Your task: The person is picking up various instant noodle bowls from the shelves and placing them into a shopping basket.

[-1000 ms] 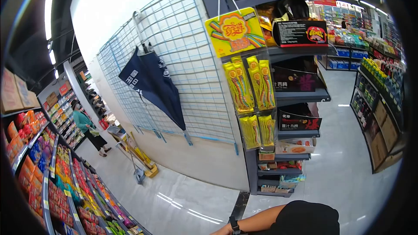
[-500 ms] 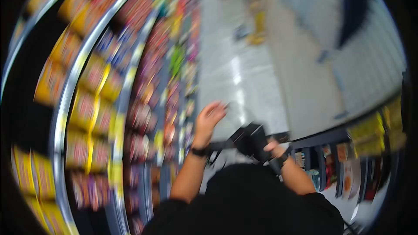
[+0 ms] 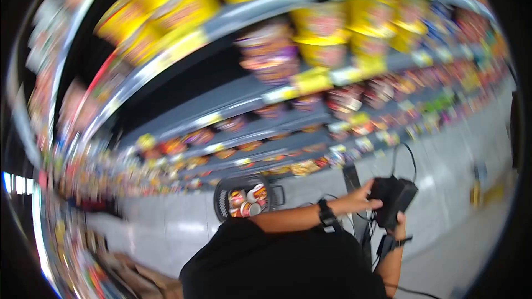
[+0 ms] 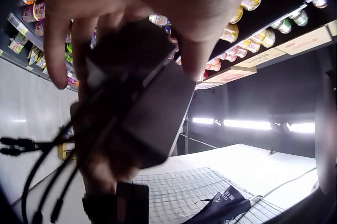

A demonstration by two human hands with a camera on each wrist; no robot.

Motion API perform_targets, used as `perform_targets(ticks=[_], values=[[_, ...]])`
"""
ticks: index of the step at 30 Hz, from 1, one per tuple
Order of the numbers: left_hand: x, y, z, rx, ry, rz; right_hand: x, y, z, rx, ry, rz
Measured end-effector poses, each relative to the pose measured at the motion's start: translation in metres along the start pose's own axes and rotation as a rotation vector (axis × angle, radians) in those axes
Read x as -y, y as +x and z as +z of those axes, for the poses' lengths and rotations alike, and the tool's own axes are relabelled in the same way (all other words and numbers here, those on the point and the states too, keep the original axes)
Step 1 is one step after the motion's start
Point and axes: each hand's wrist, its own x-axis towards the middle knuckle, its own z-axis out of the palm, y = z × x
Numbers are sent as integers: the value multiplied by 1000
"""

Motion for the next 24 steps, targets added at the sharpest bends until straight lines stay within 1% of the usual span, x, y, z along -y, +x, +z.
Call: perform_targets(ticks=[1,2,3,4,6,7,8,9,10,11,12,13,15,16,18,19,21,22,23,24], values=[[-10,-19,7,-134,-94,69,-12,2,-9,7,-58,61],[-44,-33,17,-272,136,135,-1,8,16,53,-156,31],[-47,-39,17,-368,252,216,12,12,45,73,-230,26],[-45,-46,20,-452,368,292,10,14,49,93,-262,52],[-55,-78,8,-472,409,333,-2,22,74,163,-345,17],[-32,-34,-8,-507,391,331,-11,69,26,269,-344,12],[-32,-40,-12,-566,330,356,-19,87,38,405,-355,-17],[-27,-51,-24,-610,308,372,-10,87,88,472,-356,-43],[-23,-59,-31,-684,292,375,-4,86,125,535,-342,-66],[-20,-74,-43,-736,253,355,-16,91,144,568,-388,-62],[-16,-87,-51,-770,203,341,-34,97,149,594,-451,-59],[-11,-101,-55,-817,216,364,-53,100,154,607,-507,-57],[2,-124,-77,-921,-75,465,-95,113,165,621,-615,-50],[-3,-142,-79,-953,-65,469,-112,115,172,630,-659,-43],[-9,-178,-80,-983,-200,559,-152,113,189,649,-752,-64],[-7,-197,-83,-1068,-84,572,-168,109,198,658,-788,-81],[1,-215,-93,-1188,-50,567,-194,112,206,695,-834,-106],[-2,-230,-95,-1235,-48,552,-199,107,221,728,-851,-116],[4,-239,-102,-1286,15,563,-200,103,233,806,-861,-85],[-1,-250,-100,-1313,30,549,-198,99,250,881,-869,-56]])
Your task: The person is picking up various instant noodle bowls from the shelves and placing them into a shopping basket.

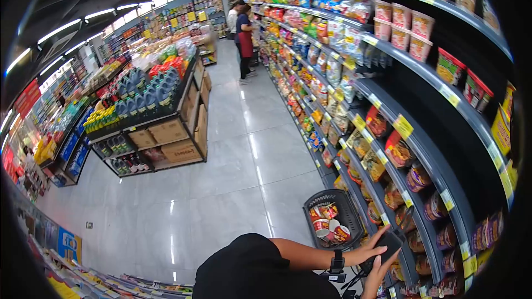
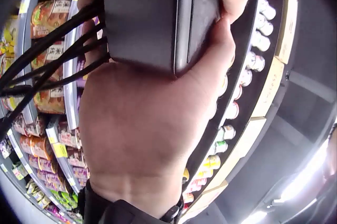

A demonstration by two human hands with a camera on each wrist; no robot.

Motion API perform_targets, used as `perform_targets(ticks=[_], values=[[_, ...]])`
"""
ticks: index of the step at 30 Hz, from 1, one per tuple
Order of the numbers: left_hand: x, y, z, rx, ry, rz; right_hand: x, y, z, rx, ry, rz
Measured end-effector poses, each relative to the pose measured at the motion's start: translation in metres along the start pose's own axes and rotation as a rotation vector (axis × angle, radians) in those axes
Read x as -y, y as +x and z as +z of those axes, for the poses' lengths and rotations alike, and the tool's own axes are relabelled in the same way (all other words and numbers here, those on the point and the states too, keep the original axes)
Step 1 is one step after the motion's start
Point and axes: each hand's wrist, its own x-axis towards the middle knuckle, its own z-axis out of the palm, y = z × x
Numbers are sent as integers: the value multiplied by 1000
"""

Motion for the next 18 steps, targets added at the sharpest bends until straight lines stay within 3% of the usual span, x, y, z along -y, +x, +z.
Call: perform_targets(ticks=[3,7,11,18], values=[[1,2,-17,-120,-80,98,-12,26,13,80,-78,-85],[7,-4,-34,-281,-500,-153,23,46,29,175,-184,-187],[10,-14,-43,-381,-754,-158,19,56,46,247,-355,-225],[27,-24,-56,-329,-958,-117,21,59,58,326,-347,-257]])
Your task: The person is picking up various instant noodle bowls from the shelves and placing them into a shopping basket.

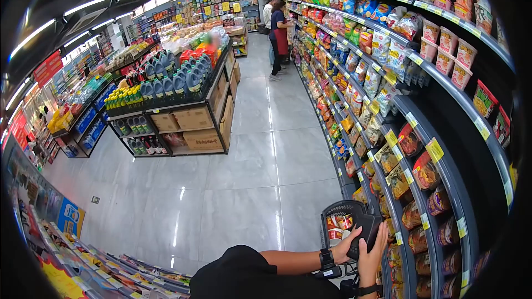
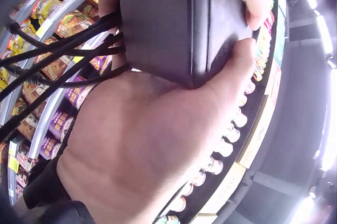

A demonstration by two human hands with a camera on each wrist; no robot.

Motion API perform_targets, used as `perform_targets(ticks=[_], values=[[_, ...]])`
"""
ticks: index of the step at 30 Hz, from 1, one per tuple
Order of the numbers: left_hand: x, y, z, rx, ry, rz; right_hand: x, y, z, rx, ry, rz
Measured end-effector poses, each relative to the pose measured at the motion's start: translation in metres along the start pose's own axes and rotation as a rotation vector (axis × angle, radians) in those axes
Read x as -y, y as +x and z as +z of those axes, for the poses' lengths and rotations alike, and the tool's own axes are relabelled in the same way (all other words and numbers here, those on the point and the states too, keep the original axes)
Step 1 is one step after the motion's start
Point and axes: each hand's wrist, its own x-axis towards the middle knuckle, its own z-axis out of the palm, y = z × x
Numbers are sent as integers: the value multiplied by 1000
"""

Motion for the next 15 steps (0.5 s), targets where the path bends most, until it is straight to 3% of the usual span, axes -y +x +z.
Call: perform_targets(ticks=[8,15], values=[[18,7,-16,-67,-129,-56,-10,-18,-13,130,-110,-20],[45,4,-9,-165,-66,-105,-21,-42,-19,36,-134,83]])
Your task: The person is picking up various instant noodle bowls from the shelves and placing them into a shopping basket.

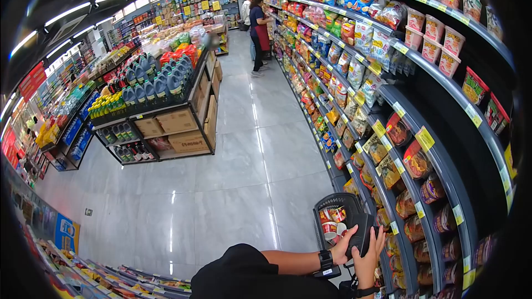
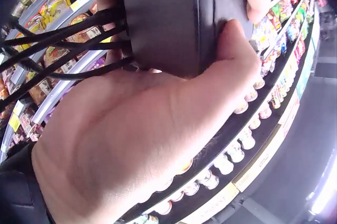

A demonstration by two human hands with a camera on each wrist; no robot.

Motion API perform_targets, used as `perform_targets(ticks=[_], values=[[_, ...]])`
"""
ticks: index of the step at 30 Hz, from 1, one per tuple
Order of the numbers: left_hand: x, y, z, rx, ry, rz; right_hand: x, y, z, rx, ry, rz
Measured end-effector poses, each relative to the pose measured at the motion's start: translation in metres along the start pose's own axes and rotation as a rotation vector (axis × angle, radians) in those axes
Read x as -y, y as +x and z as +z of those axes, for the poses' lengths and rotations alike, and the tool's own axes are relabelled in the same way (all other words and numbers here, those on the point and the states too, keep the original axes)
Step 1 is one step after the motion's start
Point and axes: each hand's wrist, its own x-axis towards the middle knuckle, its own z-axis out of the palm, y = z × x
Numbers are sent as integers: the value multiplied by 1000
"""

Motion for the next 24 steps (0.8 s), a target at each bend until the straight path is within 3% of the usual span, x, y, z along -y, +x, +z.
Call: perform_targets(ticks=[9,24], values=[[26,18,-12,2,46,-41,-7,-12,-13,-57,86,19],[25,15,-10,33,103,-54,-23,-6,-16,14,158,8]])
